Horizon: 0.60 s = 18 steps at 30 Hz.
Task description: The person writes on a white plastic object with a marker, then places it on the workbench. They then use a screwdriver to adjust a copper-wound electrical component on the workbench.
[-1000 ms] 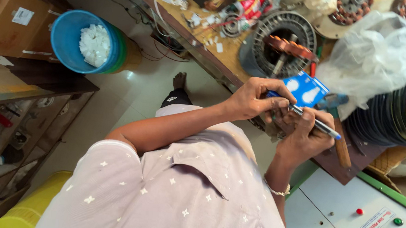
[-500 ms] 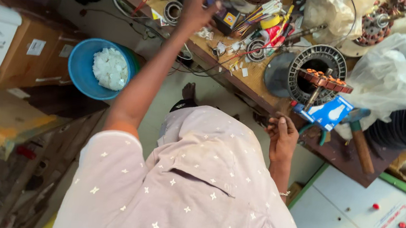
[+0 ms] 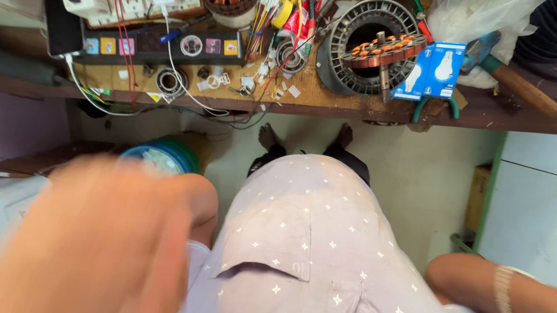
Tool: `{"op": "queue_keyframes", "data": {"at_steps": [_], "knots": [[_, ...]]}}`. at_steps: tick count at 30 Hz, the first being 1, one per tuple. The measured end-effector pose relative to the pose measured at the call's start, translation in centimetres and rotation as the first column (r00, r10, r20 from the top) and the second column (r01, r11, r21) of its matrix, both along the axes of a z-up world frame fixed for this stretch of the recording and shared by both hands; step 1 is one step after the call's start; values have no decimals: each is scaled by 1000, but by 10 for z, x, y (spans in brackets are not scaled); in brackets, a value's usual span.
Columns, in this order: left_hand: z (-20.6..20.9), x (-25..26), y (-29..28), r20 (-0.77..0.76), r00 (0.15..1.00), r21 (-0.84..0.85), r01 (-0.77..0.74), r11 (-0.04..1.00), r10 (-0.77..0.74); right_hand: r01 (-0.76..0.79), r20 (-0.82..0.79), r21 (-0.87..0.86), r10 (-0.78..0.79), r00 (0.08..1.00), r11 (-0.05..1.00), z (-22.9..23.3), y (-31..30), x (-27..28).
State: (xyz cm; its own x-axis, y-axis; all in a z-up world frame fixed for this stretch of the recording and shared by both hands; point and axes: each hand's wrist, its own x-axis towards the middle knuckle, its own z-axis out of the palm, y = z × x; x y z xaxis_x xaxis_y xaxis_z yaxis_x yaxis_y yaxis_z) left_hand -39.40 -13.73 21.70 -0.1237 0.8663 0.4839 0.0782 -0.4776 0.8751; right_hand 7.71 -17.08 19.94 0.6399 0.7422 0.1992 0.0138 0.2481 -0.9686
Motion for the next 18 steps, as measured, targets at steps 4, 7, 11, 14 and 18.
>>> {"op": "queue_keyframes", "data": {"at_steps": [4,7,11,14,18], "knots": [[24,23,6,-85,994,21,67,998,-65,50,95,-10,-49,994,999,-25,-21,20],[25,37,30,-142,989,83,51,995,-39,21,133,-8,-20,991,1000,-28,-10,49],[39,49,23,-237,970,128,-16,992,46,-77,145,-47,83,986,996,-28,42,69],[53,66,46,-290,957,134,34,990,7,-53,142,-54,60,988,997,-33,70,75],[68,69,76,-344,939,164,42,986,17,-76,112,21,73,991,997,-51,131,50]]}}
